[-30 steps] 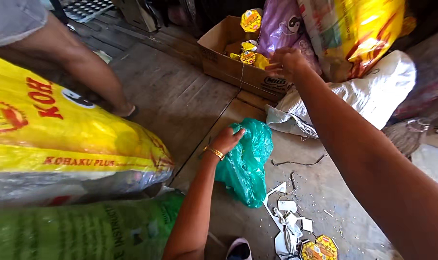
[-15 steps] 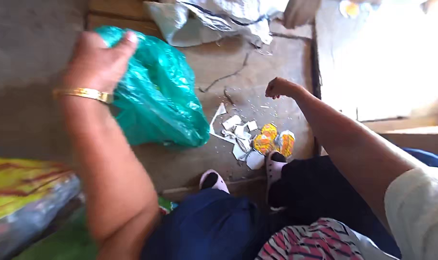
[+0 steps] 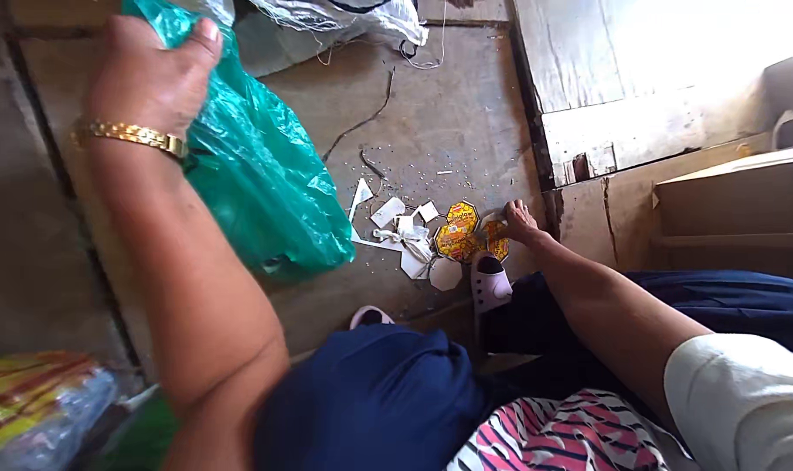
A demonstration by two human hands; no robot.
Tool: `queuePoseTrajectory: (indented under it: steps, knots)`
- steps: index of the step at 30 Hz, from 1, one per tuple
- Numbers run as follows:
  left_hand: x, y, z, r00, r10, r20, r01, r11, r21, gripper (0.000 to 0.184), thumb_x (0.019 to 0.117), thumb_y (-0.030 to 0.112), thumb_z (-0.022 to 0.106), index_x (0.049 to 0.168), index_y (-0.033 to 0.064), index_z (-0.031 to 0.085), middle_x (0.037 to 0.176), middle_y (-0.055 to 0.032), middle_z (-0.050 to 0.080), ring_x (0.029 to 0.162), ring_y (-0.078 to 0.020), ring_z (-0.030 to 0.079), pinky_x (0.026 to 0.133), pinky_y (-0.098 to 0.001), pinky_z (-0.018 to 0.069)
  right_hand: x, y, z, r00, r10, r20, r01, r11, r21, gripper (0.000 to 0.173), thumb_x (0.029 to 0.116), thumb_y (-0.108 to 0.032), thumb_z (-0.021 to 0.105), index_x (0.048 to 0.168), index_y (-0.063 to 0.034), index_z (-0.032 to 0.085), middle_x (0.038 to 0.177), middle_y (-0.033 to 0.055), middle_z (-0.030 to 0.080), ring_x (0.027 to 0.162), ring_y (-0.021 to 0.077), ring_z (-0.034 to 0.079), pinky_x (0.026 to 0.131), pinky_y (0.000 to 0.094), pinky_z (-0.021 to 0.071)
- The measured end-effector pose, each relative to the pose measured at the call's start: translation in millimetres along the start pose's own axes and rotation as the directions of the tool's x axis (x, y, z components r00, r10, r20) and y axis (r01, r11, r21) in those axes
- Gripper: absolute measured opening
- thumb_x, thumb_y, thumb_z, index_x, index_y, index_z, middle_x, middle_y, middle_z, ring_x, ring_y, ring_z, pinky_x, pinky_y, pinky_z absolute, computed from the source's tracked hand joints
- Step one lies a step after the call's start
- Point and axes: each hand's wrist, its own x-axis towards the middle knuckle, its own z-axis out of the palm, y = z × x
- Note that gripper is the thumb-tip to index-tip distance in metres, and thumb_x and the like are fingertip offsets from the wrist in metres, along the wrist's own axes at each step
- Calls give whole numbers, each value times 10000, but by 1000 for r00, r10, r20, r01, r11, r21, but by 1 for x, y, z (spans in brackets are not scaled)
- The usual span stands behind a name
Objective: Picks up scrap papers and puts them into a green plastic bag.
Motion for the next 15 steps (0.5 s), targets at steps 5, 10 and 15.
queuePoseTrajectory:
  steps: [5,10,15]
  knots:
    - [-10,0,-6,1000,2,-15,-2,1000,-17,636,1004,558,525,1382,47,526,1296,-164,597,1146,-179,595,1009,-461,454,13,2,5,983,-139,118,140,990,-4,536,751,-118,904,1155,93,622,1179,323,638,1149,503,609,964,680,474]
    - [-18,-9,-19,998,-11,-62,9,999,-33,615,1008,544,533,1382,55,533,1291,-139,602,1126,-136,600,1010,-414,461,31,-37,-49,897,-196,396,141,976,164,329,829,26,813,1132,73,694,982,252,703,838,345,684,837,526,562]
    - [-25,-11,-34,994,-23,-111,15,997,-77,598,1032,476,536,1403,8,528,1362,-210,584,1257,-232,584,1085,-474,441,16,-128,-117,878,-455,149,396,865,308,207,883,8,763,1068,73,699,938,213,694,814,292,668,806,505,565]
